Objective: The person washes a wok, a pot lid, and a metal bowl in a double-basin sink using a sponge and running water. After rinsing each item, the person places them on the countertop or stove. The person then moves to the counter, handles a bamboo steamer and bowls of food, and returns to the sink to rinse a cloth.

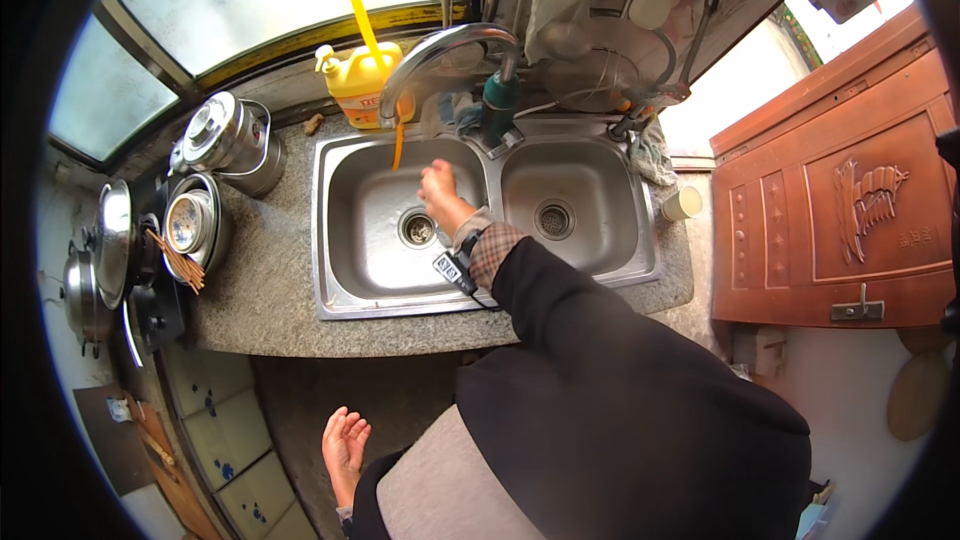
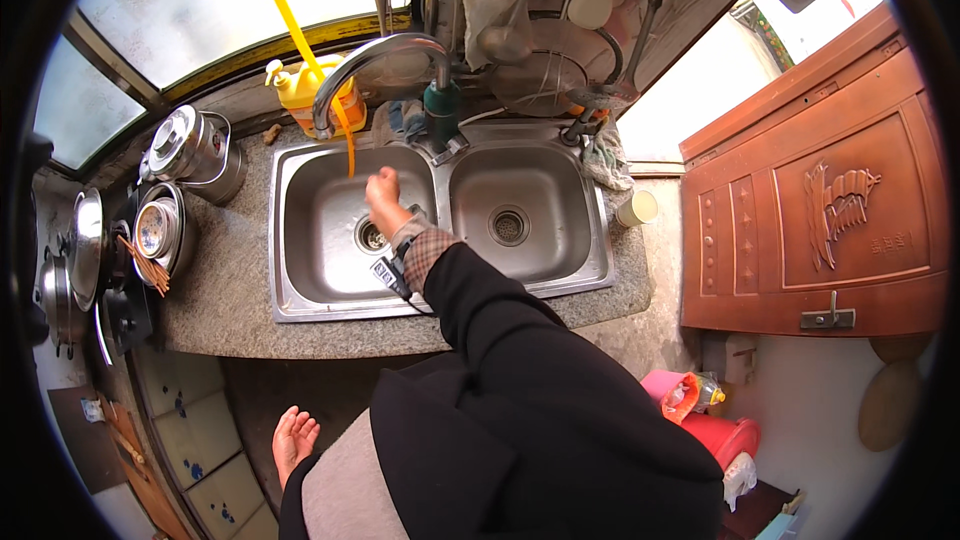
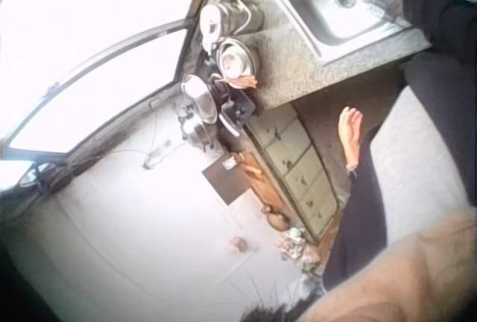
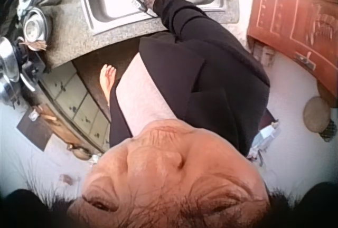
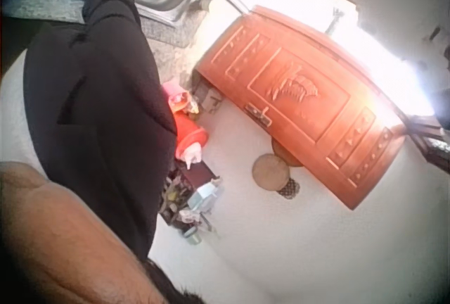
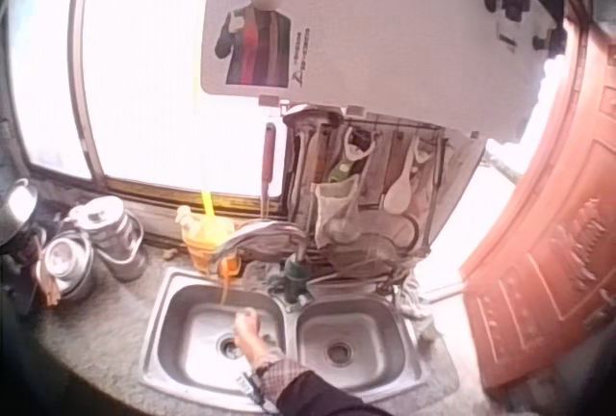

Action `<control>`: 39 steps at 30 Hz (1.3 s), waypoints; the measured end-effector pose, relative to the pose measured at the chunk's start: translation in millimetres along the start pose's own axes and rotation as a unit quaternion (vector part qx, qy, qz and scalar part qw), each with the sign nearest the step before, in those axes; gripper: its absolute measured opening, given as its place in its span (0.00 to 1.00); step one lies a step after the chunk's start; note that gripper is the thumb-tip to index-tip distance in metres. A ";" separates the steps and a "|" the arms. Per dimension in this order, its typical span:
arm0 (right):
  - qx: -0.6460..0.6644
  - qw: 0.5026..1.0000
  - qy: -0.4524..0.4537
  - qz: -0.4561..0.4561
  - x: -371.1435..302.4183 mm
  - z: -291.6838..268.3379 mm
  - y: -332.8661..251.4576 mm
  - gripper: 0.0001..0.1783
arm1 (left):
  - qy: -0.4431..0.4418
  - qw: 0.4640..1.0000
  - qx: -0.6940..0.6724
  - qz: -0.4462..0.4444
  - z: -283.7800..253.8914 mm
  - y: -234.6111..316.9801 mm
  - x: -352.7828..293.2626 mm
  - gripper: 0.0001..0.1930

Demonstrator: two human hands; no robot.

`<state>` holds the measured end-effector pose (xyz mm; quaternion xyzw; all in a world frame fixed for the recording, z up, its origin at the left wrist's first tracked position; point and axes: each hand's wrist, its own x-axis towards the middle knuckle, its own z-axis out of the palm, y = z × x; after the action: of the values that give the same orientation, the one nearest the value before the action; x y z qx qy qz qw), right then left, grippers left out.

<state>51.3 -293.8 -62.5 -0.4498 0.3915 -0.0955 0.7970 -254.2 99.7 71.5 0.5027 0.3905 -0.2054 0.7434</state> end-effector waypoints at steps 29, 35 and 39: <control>-0.004 0.891 0.449 0.068 -571.7 -583.3 127.0 0.07 | -0.521 0.693 0.491 -0.088 358.5 -97.2 -10.7 0.14; -0.431 0.792 0.340 0.267 -686.3 -666.1 321.1 0.11 | -0.672 0.436 0.493 -0.339 444.0 -246.2 -64.8 0.09; -0.229 0.749 0.538 0.312 -722.2 -737.0 385.9 0.11 | -0.657 0.382 0.625 -0.179 480.5 -344.5 -129.2 0.17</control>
<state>-1036.8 -180.1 -192.2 -0.3456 0.8844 0.0246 0.3126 -393.8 -489.2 62.1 0.4519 -0.3777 -0.7857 0.1893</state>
